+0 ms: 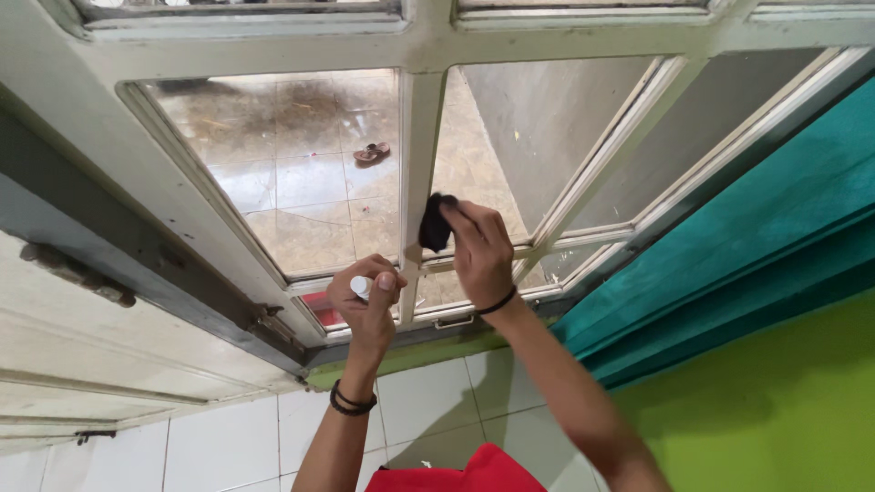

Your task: The person wipes the glass panes and wooden frame of a door using a black cloth and a spray bottle.

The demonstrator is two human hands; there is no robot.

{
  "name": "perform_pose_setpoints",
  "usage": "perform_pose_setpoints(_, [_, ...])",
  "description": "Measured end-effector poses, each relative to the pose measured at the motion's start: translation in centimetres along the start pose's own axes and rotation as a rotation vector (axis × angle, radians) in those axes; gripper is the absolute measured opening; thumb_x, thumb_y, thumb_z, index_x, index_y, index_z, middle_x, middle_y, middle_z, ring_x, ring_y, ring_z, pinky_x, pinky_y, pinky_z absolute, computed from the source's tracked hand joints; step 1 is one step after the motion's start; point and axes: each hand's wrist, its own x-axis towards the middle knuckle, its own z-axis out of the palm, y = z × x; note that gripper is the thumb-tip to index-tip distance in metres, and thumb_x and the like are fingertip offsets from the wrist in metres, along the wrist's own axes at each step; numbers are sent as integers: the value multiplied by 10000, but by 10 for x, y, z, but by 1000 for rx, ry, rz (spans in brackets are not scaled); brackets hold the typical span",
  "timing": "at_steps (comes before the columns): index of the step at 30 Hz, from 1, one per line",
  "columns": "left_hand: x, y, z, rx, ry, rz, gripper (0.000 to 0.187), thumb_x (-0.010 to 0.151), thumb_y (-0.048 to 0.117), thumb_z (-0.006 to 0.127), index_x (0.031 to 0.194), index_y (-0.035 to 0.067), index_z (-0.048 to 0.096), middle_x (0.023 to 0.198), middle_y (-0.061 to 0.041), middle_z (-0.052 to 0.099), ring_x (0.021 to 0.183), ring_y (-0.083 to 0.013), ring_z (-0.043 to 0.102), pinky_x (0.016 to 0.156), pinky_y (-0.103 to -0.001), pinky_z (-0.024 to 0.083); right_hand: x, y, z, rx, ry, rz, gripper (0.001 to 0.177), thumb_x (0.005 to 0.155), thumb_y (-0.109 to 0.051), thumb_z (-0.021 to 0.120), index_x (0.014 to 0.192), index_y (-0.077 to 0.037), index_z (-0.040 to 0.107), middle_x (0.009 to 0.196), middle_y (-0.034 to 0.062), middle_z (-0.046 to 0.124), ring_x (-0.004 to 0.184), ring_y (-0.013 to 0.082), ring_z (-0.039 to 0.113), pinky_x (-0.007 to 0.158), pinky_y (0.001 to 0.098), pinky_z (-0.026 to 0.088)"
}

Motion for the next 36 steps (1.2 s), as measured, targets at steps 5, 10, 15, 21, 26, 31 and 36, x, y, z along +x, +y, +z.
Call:
perform_pose_setpoints(5, [-1, -2, 5, 37, -7, 8, 440, 1005, 334, 667, 736, -12, 629, 669, -51, 597, 543, -68, 472, 503, -247, 324, -12, 40, -28, -249, -203, -228, 402, 851, 30, 674, 1231, -94, 718, 1258, 82, 636, 1177, 304, 601, 1012, 428, 536])
perform_pose_setpoints(10, [-1, 3, 4, 83, -25, 36, 445, 1015, 338, 658, 738, -10, 635, 665, -38, 582, 571, -70, 478, 528, -249, 323, -10, 80, -61, -430, -278, -358, 268, 918, -84, 729, 1183, -126, 730, 1257, 40, 633, 1193, 243, 587, 971, 400, 497])
perform_pose_setpoints(15, [-2, 1, 7, 87, -11, -30, 441, 1011, 338, 652, 733, -5, 640, 631, -27, 547, 547, -68, 445, 521, -253, 302, 11, 91, -113, -638, -263, -343, 217, 929, -127, 720, 1143, -161, 735, 1238, 18, 642, 1196, 220, 592, 945, 412, 452])
perform_pose_setpoints(21, [-5, -5, 21, 101, -76, 23, 445, 1034, 345, 638, 735, 16, 649, 646, -11, 560, 577, -63, 469, 538, -252, 319, 1, 86, -107, -521, -191, -140, 361, 889, 43, 650, 1197, -125, 737, 1258, 62, 660, 1158, 296, 623, 1001, 430, 508])
perform_pose_setpoints(26, [-10, -10, 23, 142, -68, -118, 445, 1015, 348, 638, 712, 23, 653, 581, 23, 503, 537, -44, 444, 503, -245, 295, -32, 91, -69, -233, 68, 165, 372, 935, 106, 635, 1266, -48, 703, 1251, 110, 659, 1150, 313, 663, 1003, 402, 546])
perform_pose_setpoints(31, [-14, -17, 26, 160, -59, -176, 391, 1012, 302, 648, 739, 22, 657, 566, 43, 455, 539, -39, 405, 500, -251, 290, -53, 85, -15, 344, 412, 433, 382, 988, 121, 561, 1357, 43, 626, 1310, 133, 611, 1205, 249, 656, 1077, 371, 539])
perform_pose_setpoints(36, [-14, -20, 27, 209, -40, -168, 330, 1003, 231, 662, 751, 19, 666, 589, 44, 462, 567, -39, 409, 518, -254, 289, -48, 61, 8, 448, 526, 590, 404, 948, 122, 538, 1333, 40, 627, 1262, 96, 615, 1091, 165, 656, 878, 258, 578])
